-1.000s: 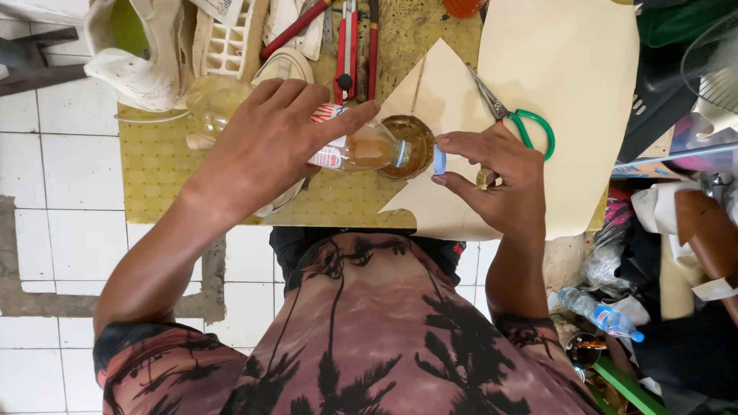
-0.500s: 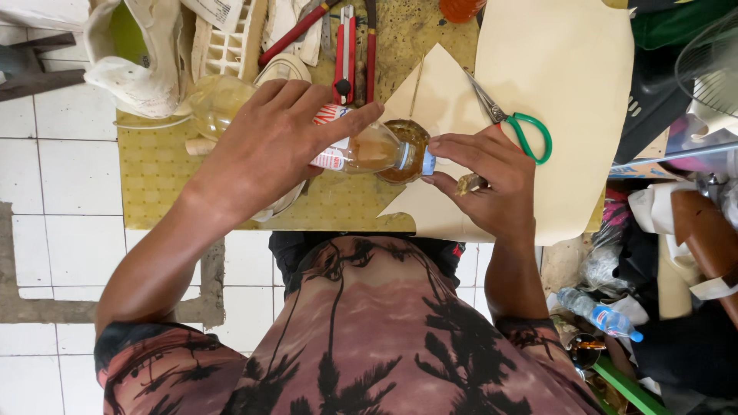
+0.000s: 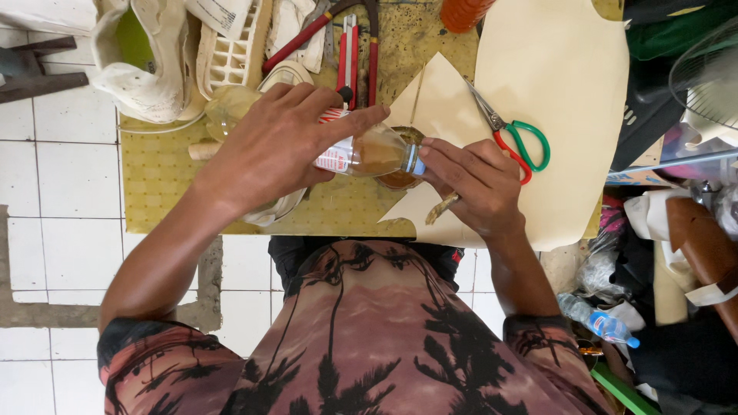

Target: The person pours liquid from a plastic bottle into a small container of adhesive. They then use a brush to apply the adhesive to the inner lining of a white shoe, focusing on the heel and side areas while holding the shoe steady.

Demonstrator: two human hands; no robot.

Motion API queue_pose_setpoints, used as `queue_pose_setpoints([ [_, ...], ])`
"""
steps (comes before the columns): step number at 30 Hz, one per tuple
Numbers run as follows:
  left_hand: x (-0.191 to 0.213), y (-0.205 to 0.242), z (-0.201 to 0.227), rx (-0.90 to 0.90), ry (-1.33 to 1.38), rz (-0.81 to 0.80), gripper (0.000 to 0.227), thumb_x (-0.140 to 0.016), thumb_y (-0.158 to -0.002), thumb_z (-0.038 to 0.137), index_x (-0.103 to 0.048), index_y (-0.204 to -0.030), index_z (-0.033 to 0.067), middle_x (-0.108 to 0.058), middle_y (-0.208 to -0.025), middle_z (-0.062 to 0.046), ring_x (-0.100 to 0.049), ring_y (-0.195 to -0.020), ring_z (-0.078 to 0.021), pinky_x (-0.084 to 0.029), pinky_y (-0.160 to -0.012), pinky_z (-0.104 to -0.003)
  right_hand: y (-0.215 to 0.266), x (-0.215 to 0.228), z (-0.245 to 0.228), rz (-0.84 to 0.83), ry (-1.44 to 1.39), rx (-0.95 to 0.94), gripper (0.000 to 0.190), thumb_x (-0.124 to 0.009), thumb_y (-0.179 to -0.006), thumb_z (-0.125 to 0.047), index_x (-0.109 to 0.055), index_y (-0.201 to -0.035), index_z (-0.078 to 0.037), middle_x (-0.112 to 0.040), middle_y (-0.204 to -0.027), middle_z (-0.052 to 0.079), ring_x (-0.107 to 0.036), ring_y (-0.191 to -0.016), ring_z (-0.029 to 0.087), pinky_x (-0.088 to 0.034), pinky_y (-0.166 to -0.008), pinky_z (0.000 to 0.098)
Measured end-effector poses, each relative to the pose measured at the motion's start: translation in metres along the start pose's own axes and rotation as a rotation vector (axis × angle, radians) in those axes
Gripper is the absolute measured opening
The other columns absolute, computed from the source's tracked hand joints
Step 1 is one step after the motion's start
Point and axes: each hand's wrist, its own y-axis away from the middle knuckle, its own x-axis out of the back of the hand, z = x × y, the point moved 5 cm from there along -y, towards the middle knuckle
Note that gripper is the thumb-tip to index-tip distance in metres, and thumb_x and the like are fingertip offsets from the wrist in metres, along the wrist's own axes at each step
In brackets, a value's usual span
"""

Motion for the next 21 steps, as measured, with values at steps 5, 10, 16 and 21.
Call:
queue_pose_setpoints([
  [5,-0.01,-0.002,0.004,-0.017,-0.072,0.143,0.102,-0.092,-0.068,0.039,-0.043,-0.157,0.023,-0.065,-0.114,-0.013,-0.065,-0.103,-0.0275,-0.053,-0.089,-0.042,-0.001,-0.003,0.009,-0.028,0.021,-0.109,0.018,-0.067,-0.102,-0.011,-0.072,-0.102,0.007,-0.076,-0.099,0.016,-0.058,-0.073,0.026,-0.041,-0.069,0.0352],
  [10,-0.013,-0.003,0.016,-0.013,-0.343,0.331,0.099,-0.069,-0.074,-0.018,-0.038,-0.159,0.0227,-0.06,-0.113,-0.012,-0.061,-0.103,-0.0275,-0.053,-0.088,-0.043,0.005,-0.017,0.024,-0.273,-0.17,-0.509,0.03,-0.052,-0.111,-0.021,-0.065,-0.102,0.004,-0.064,-0.088,0.014,-0.043,-0.075,0.028,-0.035,-0.072,0.041],
  [16,0.006,-0.003,0.014,0.034,-0.486,0.367,0.095,-0.071,-0.084,-0.007,-0.034,-0.163,0.0308,-0.066,-0.126,-0.012,-0.064,-0.115,-0.0259,-0.052,-0.097,-0.04,0.011,0.012,0.039,-0.136,-0.325,-0.789,0.045,-0.056,-0.111,-0.033,-0.056,-0.074,-0.007,-0.05,-0.069,0.002,-0.041,-0.063,0.012,-0.032,-0.061,0.0317],
  [21,0.007,-0.006,0.005,0.026,-0.125,0.363,0.104,-0.099,-0.069,0.046,-0.045,-0.155,0.0249,-0.062,-0.125,-0.014,-0.062,-0.115,-0.0322,-0.051,-0.092,-0.045,0.0,0.041,0.025,-0.038,-0.394,-0.659,0.045,-0.057,-0.105,-0.038,-0.058,-0.127,0.002,-0.064,-0.114,0.017,-0.045,-0.075,0.014,-0.03,-0.059,0.0218],
])
